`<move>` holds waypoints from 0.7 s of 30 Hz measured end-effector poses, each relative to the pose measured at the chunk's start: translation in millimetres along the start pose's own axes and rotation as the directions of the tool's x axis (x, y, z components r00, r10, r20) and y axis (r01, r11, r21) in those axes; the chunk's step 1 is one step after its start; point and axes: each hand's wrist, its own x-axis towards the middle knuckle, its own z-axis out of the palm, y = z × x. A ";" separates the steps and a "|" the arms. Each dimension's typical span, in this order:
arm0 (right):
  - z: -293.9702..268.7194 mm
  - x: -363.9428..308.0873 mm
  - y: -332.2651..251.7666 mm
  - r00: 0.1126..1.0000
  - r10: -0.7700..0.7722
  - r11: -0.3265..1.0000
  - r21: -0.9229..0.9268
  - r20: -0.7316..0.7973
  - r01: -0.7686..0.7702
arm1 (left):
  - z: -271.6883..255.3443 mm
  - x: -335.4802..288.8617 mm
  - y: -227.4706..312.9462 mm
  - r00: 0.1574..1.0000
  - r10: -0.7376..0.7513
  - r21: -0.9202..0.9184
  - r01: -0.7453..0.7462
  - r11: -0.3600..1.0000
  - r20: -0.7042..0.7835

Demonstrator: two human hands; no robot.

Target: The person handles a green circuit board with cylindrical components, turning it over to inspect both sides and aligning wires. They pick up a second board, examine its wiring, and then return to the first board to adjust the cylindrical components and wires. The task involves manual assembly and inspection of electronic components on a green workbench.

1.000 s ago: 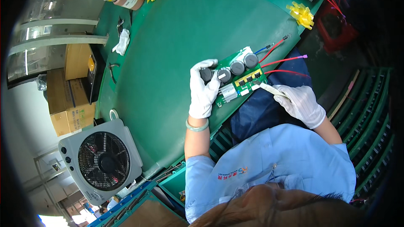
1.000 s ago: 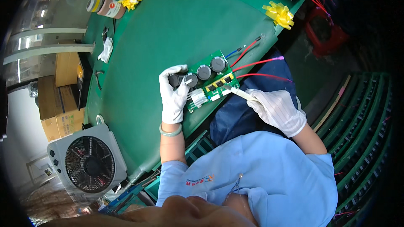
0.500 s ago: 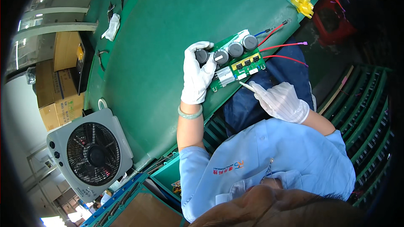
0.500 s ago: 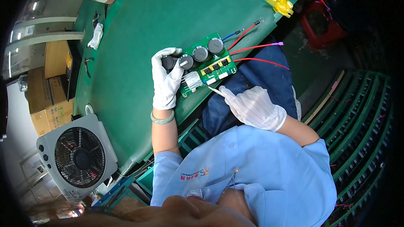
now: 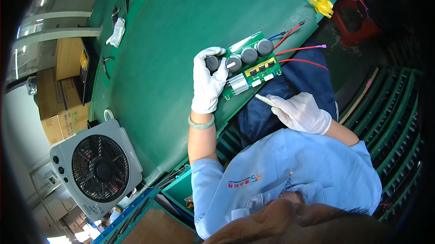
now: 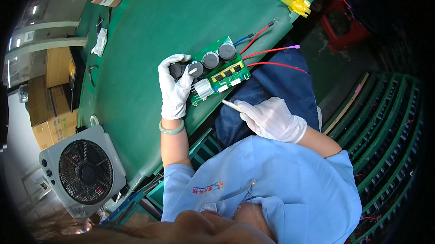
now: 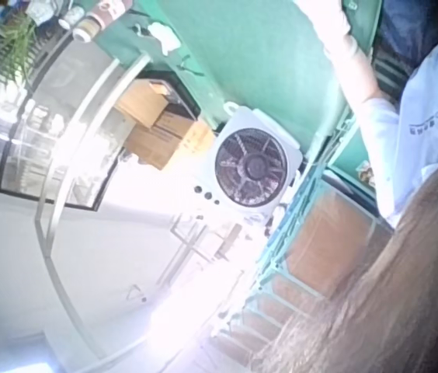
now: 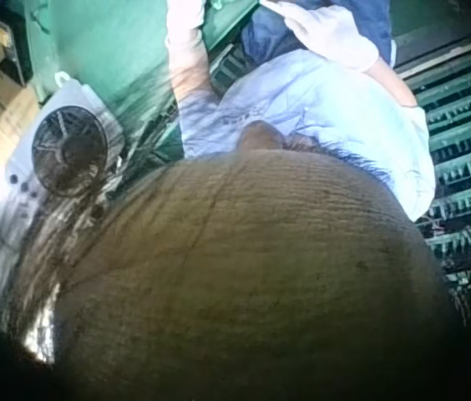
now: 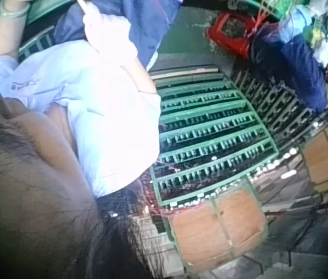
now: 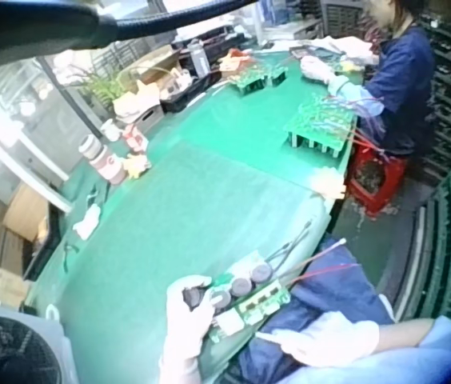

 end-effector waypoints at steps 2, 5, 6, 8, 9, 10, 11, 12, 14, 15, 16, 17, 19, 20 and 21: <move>-2.0 0.9 3.0 1.000 0.000 0.997 0.083 -0.011 0.001 | 1.2 -2.5 4.1 0.999 0.035 0.023 -0.034 0.999 -0.037; -3.1 0.2 5.7 0.998 0.039 0.980 0.198 -0.048 -0.029 | 1.6 0.1 -2.5 0.963 0.238 0.066 -0.231 0.971 -0.123; -5.4 -1.4 6.2 0.997 0.067 0.964 0.258 -0.033 -0.057 | -0.7 1.9 -1.3 0.944 0.279 0.086 -0.268 0.960 -0.174; -11.7 -1.9 9.9 0.995 0.097 0.940 0.328 -0.002 -0.091 | -9.8 7.2 3.6 0.877 0.406 0.168 -0.373 0.913 -0.258; -15.0 -2.5 10.8 0.994 0.106 0.936 0.337 0.006 -0.102 | -15.3 10.9 11.0 0.855 0.447 0.246 -0.389 0.888 -0.262; -16.7 -2.8 11.6 0.993 0.115 0.931 0.347 0.014 -0.113 | -16.7 10.9 13.5 0.823 0.495 0.313 -0.409 0.857 -0.279; -13.8 -3.4 13.5 0.993 0.117 0.935 0.340 -0.022 -0.103 | -17.2 10.5 15.3 0.788 0.542 0.380 -0.424 0.822 -0.292; -10.4 -3.6 16.7 0.992 0.113 0.940 0.330 -0.049 -0.090 | -16.9 8.6 19.6 0.800 0.534 0.436 -0.391 0.811 -0.274; -7.2 0.1 21.7 0.991 0.115 0.937 0.339 -0.073 -0.084 | -20.7 10.7 26.5 0.858 0.506 0.474 -0.410 0.779 -0.090; -9.6 5.9 24.1 0.994 0.092 0.949 0.308 -0.063 -0.069 | -20.5 10.7 24.4 0.867 0.496 0.461 -0.424 0.780 -0.042; -13.3 13.8 26.3 0.996 0.070 0.960 0.277 -0.052 -0.053 | -20.9 14.6 24.1 0.874 0.484 0.427 -0.420 0.801 -0.049; -14.5 21.5 28.0 0.998 0.047 0.969 0.246 -0.040 -0.035 | -20.5 17.5 21.0 0.874 0.481 0.436 -0.406 0.803 -0.072; -10.2 29.7 32.1 1.000 0.011 0.987 0.162 -0.029 -0.006 | -20.4 21.7 13.6 0.855 0.503 0.399 -0.420 0.815 -0.127; -10.2 32.5 36.9 1.000 -0.016 0.992 0.124 0.005 0.015 | -21.6 22.5 12.1 0.845 0.518 0.406 -0.432 0.805 -0.129; -11.6 40.0 40.8 0.998 -0.047 0.995 0.084 0.039 0.043 | -21.1 21.4 7.8 0.850 0.499 0.361 -0.417 0.834 -0.171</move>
